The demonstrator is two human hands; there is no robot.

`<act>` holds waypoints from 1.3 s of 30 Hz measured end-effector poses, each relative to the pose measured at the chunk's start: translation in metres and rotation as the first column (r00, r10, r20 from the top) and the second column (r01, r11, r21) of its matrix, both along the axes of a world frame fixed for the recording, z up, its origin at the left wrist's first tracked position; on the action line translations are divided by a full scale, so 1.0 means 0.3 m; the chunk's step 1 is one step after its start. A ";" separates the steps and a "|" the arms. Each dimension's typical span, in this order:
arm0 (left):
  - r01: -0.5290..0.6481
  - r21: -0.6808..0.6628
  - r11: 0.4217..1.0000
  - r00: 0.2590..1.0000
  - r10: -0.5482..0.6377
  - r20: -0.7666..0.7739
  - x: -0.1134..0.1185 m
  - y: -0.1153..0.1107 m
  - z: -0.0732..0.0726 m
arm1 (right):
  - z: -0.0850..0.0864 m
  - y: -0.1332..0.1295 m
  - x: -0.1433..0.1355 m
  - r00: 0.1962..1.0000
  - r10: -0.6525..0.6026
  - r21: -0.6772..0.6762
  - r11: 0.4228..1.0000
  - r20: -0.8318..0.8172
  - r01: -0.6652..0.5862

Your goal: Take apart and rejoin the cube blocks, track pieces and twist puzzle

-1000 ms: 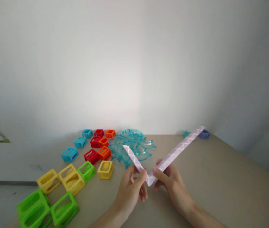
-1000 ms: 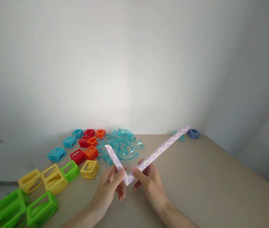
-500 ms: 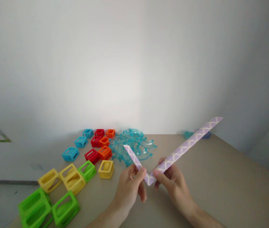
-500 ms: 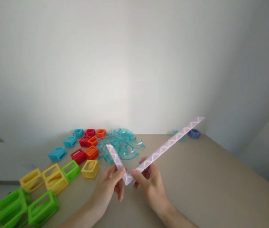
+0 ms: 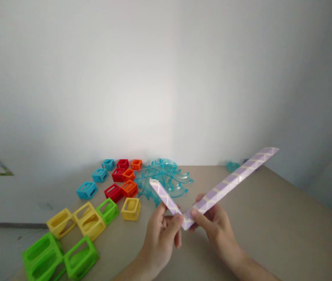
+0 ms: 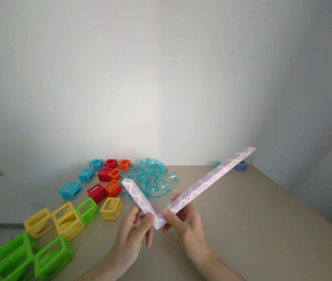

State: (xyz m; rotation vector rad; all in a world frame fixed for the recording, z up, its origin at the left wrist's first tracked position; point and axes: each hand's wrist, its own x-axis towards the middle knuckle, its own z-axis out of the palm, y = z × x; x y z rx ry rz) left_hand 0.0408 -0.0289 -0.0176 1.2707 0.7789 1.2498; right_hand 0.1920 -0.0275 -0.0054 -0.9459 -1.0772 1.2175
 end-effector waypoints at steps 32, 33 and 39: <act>0.385 -0.355 0.852 0.906 -0.274 0.323 -0.027 0.055 -0.012 | -0.025 0.017 0.030 0.993 -0.110 0.105 0.988 -0.037 0.113; 0.426 -0.420 0.801 0.899 -0.325 0.294 -0.027 0.053 -0.006 | -0.025 0.013 0.031 0.996 -0.085 0.122 0.989 -0.022 0.087; 0.566 -0.568 0.597 0.811 -0.526 0.256 -0.016 0.007 0.011 | -0.020 -0.013 0.017 0.995 0.023 0.135 0.990 0.093 -0.035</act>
